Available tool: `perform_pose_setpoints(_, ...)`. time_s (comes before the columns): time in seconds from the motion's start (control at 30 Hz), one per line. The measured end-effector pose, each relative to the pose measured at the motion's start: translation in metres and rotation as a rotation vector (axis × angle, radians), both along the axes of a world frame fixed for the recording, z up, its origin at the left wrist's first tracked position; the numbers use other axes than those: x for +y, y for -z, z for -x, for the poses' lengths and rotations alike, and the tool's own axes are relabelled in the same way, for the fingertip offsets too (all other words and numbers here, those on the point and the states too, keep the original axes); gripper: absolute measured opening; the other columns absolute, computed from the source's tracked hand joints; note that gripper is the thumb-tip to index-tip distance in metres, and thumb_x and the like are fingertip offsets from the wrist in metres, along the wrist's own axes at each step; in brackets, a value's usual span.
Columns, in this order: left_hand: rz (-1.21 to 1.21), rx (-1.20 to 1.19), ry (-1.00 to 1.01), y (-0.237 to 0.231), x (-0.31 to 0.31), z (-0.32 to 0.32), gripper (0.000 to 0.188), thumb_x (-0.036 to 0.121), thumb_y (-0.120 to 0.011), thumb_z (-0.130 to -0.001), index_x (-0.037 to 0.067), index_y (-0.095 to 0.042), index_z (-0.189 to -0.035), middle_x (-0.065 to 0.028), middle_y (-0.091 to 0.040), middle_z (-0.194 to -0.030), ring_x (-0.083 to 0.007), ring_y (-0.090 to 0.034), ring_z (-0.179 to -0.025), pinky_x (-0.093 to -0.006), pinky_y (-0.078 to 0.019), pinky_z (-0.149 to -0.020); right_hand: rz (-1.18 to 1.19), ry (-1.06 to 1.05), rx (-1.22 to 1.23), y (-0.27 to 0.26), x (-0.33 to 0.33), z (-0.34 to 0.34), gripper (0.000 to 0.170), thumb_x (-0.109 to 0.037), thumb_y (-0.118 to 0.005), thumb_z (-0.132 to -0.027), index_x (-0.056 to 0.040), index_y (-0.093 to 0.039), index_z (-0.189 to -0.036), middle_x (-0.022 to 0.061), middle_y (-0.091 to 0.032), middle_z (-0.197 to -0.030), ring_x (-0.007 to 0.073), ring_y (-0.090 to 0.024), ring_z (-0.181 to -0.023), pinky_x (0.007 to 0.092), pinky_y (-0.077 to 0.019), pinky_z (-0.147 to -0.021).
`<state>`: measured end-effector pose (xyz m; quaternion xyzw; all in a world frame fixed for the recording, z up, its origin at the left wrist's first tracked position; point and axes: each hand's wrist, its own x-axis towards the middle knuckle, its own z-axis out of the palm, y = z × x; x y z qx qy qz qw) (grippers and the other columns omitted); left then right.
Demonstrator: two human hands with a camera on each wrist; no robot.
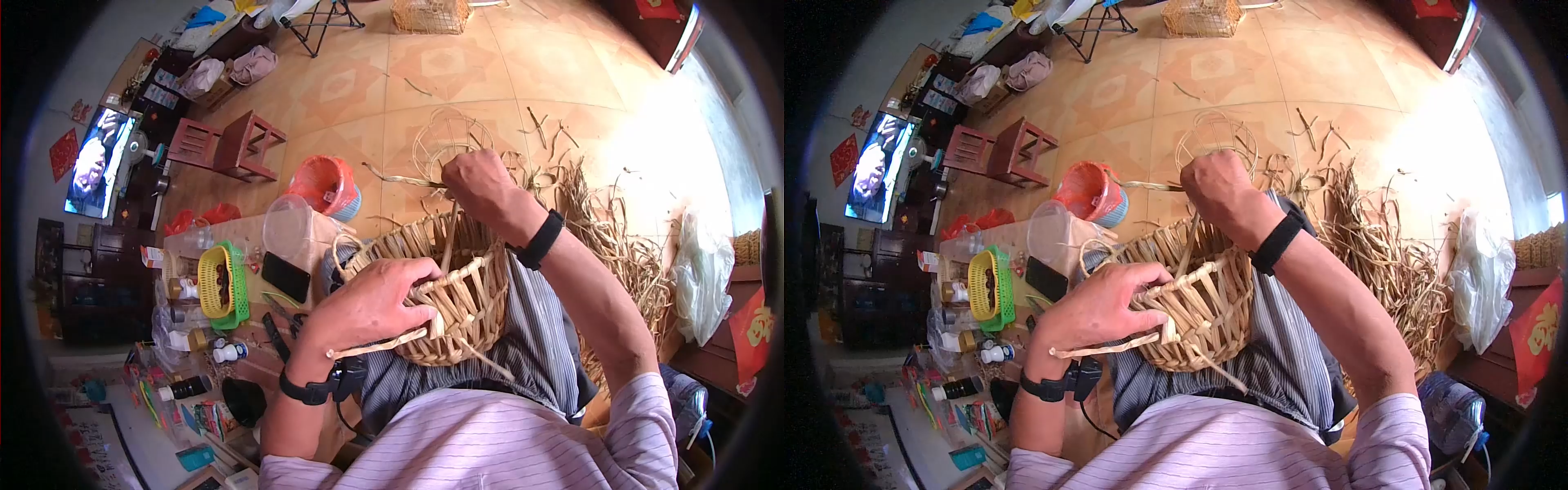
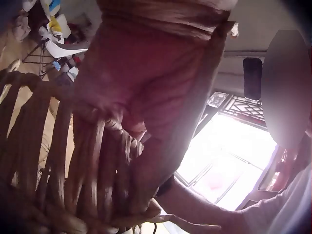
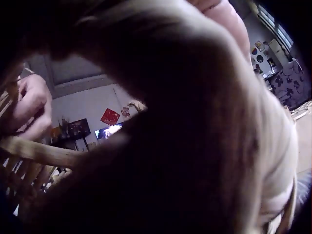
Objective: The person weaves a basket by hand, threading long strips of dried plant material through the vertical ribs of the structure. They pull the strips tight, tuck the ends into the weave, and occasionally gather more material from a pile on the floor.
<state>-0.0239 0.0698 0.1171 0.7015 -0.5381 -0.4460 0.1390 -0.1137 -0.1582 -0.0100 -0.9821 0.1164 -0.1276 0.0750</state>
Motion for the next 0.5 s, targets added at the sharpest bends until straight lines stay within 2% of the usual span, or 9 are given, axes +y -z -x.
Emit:
perform_pose_setpoints(0.17, 0.124, -0.111, 0.029, 0.010, 0.005, 0.007, 0.036, 0.018, -0.078, -0.085, -0.001, -0.069, -0.115, -0.0217, -0.073, -0.098, -0.0338, -0.072, -0.090, -0.0411, -0.0557, -0.083, 0.011, 0.036, -0.025, 0.003, -0.001, -0.003, 0.010, -0.010, -0.071, -0.089, -0.0058, -0.077, -0.083, 0.0181, -0.073, -0.080, 0.0379, -0.075, -0.079, 0.0468, -0.0583, -0.066)
perform_pose_setpoints(0.2, 0.156, -0.153, 0.051, 0.010, 0.004, 0.009, 0.036, 0.019, -0.078, -0.085, -0.001, -0.070, -0.114, -0.0220, -0.073, -0.098, -0.0333, -0.071, -0.089, -0.0409, -0.0556, -0.083, -0.019, 0.055, -0.009, 0.001, 0.000, -0.004, 0.010, -0.014, -0.073, -0.089, -0.0060, -0.076, -0.084, 0.0178, -0.073, -0.081, 0.0379, -0.075, -0.080, 0.0474, -0.0580, -0.067)
perform_pose_setpoints(0.27, 0.018, -0.095, 0.030, 0.000, -0.002, 0.010, 0.038, 0.022, -0.079, -0.085, -0.002, -0.071, -0.114, -0.0221, -0.073, -0.092, -0.0279, -0.070, -0.080, -0.0403, -0.0549, -0.078, -0.084, 0.088, 0.025, -0.001, 0.003, -0.007, 0.014, -0.020, -0.077, -0.089, -0.0063, -0.074, -0.086, 0.0171, -0.074, -0.083, 0.0378, -0.075, -0.082, 0.0485, -0.0574, -0.070)
perform_pose_setpoints(0.33, -0.059, 0.044, -0.032, -0.003, -0.003, 0.006, 0.038, 0.023, -0.079, -0.085, -0.002, -0.072, -0.114, -0.0218, -0.072, -0.087, -0.0256, -0.069, -0.076, -0.0398, -0.0546, -0.076, -0.157, 0.109, -0.121, -0.008, 0.005, 0.004, 0.020, -0.023, -0.079, -0.091, -0.0051, -0.071, -0.089, 0.0168, -0.073, -0.083, 0.0395, -0.073, -0.080, 0.0501, -0.0561, -0.068)
perform_pose_setpoints(0.37, -0.043, 0.022, -0.038, -0.003, -0.005, 0.006, 0.037, 0.023, -0.080, -0.085, -0.002, -0.074, -0.112, -0.0215, -0.072, -0.083, -0.0230, -0.068, -0.073, -0.0388, -0.0546, -0.074, -0.194, 0.118, -0.192, -0.011, 0.006, 0.010, 0.023, -0.025, -0.080, -0.091, -0.0045, -0.069, -0.090, 0.0166, -0.072, -0.083, 0.0403, -0.073, -0.079, 0.0509, -0.0555, -0.068)
perform_pose_setpoints(0.47, -0.070, -0.048, -0.041, -0.002, -0.010, 0.007, 0.036, 0.022, -0.081, -0.085, -0.003, -0.076, -0.111, -0.0216, -0.073, -0.084, -0.0211, -0.068, -0.074, -0.0377, -0.0547, -0.075, -0.282, 0.253, -0.381, -0.063, 0.034, 0.044, 0.028, -0.027, -0.080, -0.093, -0.0050, -0.063, -0.093, 0.0156, -0.070, -0.083, 0.0399, -0.071, -0.076, 0.0509, -0.0536, -0.065)
perform_pose_setpoints(0.5, -0.014, 0.042, -0.070, 0.011, -0.004, 0.003, 0.036, 0.023, -0.083, -0.085, -0.003, -0.077, -0.109, -0.0218, -0.073, -0.083, -0.0174, -0.067, -0.075, -0.0375, -0.0541, -0.074, -0.354, 0.255, -0.375, -0.073, 0.047, 0.059, 0.027, -0.023, -0.081, -0.092, -0.0059, -0.062, -0.096, 0.0153, -0.069, -0.083, 0.0391, -0.070, -0.075, 0.0497, -0.0534, -0.064)
